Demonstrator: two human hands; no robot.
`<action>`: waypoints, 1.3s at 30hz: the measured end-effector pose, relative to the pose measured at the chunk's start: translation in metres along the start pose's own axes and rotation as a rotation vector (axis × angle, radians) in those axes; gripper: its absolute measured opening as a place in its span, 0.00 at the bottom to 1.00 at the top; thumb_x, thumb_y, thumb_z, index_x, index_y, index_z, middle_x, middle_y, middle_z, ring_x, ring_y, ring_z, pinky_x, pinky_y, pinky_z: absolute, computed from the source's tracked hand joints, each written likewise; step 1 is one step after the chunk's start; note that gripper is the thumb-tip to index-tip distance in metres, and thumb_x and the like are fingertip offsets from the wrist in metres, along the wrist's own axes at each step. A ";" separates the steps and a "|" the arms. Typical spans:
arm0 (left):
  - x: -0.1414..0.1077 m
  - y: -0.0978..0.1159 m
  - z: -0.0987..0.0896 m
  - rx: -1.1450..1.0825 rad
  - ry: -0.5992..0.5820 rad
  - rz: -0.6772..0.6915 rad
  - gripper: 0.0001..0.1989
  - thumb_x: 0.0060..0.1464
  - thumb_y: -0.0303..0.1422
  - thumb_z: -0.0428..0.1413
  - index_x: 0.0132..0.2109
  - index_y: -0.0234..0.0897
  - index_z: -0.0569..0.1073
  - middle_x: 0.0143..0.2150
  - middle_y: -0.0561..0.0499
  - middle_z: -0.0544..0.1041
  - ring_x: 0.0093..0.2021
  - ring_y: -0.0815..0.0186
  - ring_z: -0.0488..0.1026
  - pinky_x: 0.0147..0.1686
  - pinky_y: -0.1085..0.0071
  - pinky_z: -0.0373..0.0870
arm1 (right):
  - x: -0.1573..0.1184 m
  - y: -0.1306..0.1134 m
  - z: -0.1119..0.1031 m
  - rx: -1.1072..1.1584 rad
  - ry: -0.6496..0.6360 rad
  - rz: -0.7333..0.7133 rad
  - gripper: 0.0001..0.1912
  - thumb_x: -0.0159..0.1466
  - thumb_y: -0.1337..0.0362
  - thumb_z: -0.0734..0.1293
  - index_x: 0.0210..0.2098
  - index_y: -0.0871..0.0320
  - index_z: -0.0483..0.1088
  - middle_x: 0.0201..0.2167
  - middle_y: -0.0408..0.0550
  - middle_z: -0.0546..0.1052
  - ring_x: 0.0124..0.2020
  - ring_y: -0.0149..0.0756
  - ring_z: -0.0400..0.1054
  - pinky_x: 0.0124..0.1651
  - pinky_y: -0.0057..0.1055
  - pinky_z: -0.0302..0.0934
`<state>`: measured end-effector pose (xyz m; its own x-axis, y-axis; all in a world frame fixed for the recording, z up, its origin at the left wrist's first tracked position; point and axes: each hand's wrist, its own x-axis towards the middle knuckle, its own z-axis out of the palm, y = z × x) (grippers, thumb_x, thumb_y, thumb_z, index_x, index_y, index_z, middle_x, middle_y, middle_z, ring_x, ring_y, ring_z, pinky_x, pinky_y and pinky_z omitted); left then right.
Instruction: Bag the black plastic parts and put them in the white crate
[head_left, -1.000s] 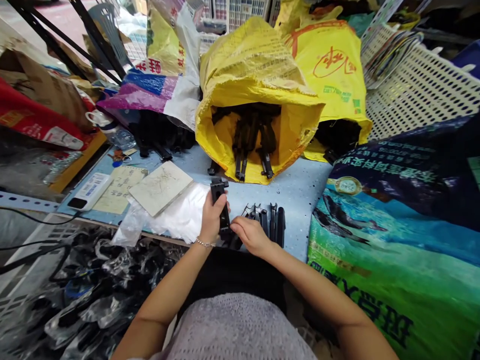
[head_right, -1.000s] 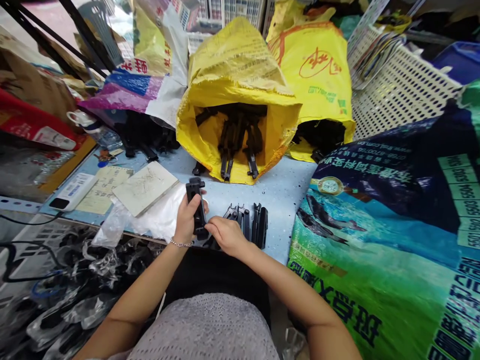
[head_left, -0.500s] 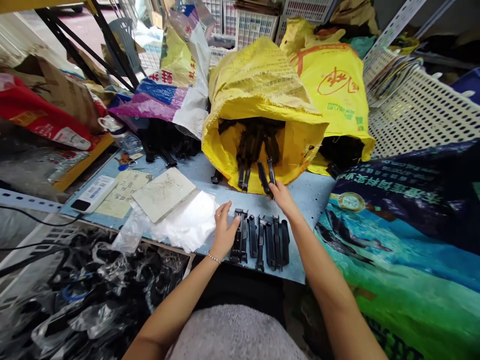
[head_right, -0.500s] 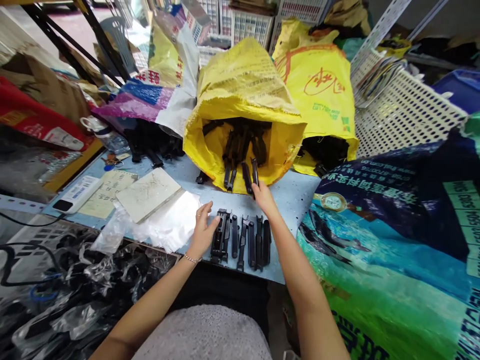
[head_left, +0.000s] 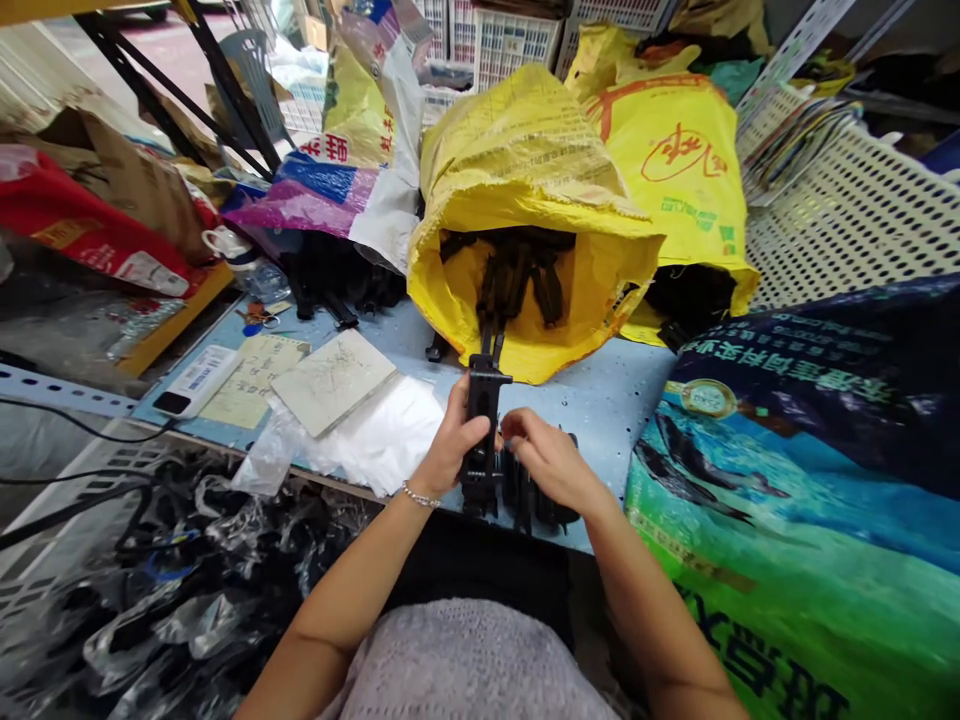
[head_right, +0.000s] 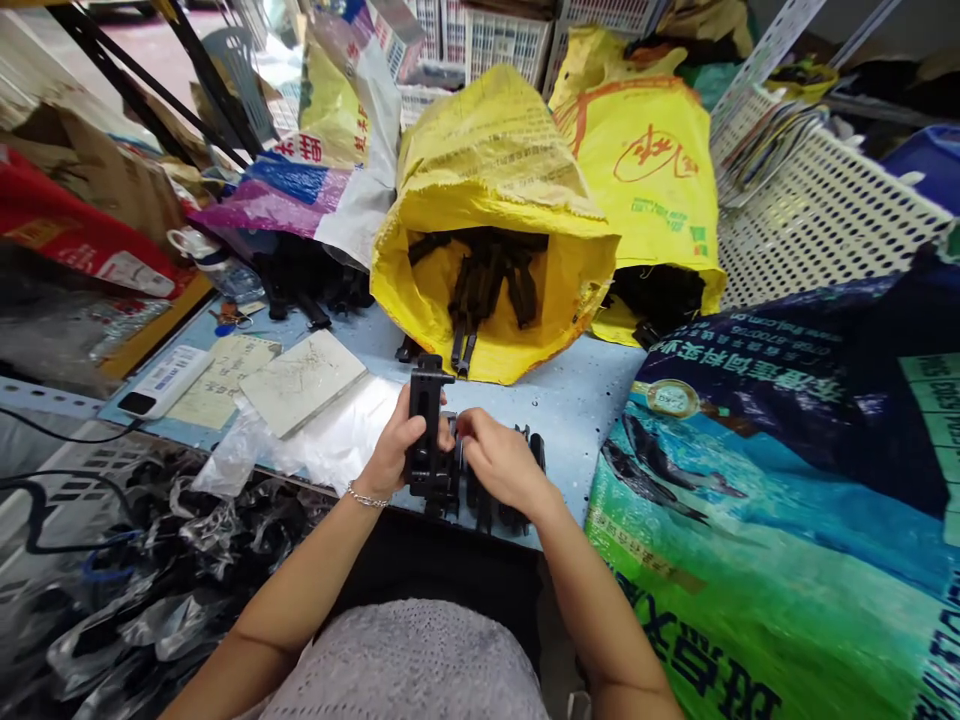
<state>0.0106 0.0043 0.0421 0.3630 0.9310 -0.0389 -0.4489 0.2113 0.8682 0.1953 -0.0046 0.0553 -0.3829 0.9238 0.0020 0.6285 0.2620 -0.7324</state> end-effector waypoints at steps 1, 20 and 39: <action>-0.003 0.003 -0.001 -0.022 0.007 -0.009 0.21 0.55 0.44 0.58 0.51 0.38 0.64 0.30 0.55 0.71 0.27 0.70 0.71 0.31 0.71 0.69 | 0.005 -0.002 -0.003 -0.005 0.060 -0.031 0.12 0.71 0.62 0.54 0.51 0.54 0.63 0.41 0.47 0.74 0.40 0.38 0.69 0.45 0.36 0.62; -0.020 -0.014 -0.021 -0.014 0.317 -0.031 0.14 0.55 0.42 0.57 0.41 0.35 0.69 0.27 0.54 0.72 0.26 0.69 0.71 0.31 0.71 0.70 | -0.037 -0.022 0.078 0.383 -0.134 0.100 0.23 0.72 0.50 0.51 0.30 0.56 0.63 0.23 0.41 0.66 0.25 0.31 0.61 0.29 0.28 0.56; -0.053 -0.039 -0.121 1.299 0.319 0.166 0.06 0.56 0.32 0.57 0.37 0.34 0.78 0.48 0.40 0.76 0.48 0.56 0.70 0.51 0.56 0.67 | -0.053 0.012 0.048 0.669 0.094 0.304 0.19 0.64 0.50 0.65 0.51 0.52 0.70 0.44 0.50 0.76 0.47 0.48 0.72 0.47 0.46 0.71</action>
<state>-0.0899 -0.0172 -0.0493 0.0959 0.9836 0.1530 0.6879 -0.1766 0.7040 0.1903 -0.0636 0.0139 -0.1790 0.9563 -0.2311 0.1388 -0.2080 -0.9682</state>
